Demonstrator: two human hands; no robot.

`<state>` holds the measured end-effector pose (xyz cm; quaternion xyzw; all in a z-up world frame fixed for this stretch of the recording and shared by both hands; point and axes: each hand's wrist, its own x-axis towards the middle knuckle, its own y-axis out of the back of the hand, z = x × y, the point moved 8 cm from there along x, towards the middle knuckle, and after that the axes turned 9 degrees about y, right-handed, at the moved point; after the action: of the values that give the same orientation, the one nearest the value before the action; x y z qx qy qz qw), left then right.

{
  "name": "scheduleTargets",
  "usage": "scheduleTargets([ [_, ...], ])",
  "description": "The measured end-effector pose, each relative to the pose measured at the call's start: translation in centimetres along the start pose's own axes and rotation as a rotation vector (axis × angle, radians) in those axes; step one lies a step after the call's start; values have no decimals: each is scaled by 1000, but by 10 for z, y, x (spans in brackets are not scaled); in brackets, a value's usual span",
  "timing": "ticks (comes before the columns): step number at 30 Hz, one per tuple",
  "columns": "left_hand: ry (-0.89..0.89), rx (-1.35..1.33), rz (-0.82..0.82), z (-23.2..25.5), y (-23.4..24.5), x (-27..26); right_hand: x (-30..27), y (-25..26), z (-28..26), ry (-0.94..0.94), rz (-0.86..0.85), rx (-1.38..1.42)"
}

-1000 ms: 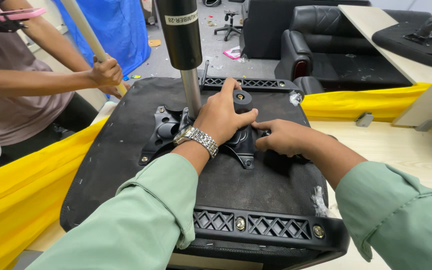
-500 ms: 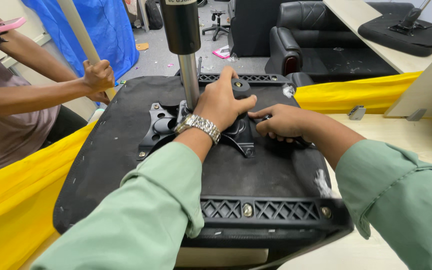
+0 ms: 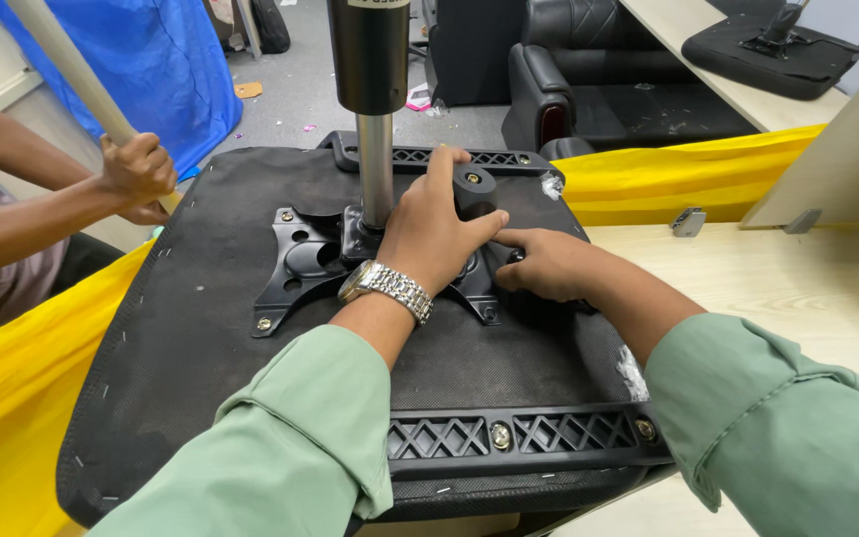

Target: The person uses a screwdriver to fasten screws into the underside of an office chair seat, securing the metal mounting plate and gas lift assembly. They rotate the chair to access different screw holes and tighten each fastener.

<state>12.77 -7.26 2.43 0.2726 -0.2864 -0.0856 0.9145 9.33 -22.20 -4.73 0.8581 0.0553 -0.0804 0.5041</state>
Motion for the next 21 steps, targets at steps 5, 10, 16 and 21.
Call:
scheduleTargets([
  [5,6,26,0,4,9,-9,2,6,-4,44,57,-47],
  [10,-16,45,32,-3,20,-7,13,1,-10,36,21,-38],
  [16,30,107,46,0,12,-7,2,-1,-4,13,23,-92],
  [21,44,118,52,0,14,-5,-2,-2,-9,-114,-53,-36],
])
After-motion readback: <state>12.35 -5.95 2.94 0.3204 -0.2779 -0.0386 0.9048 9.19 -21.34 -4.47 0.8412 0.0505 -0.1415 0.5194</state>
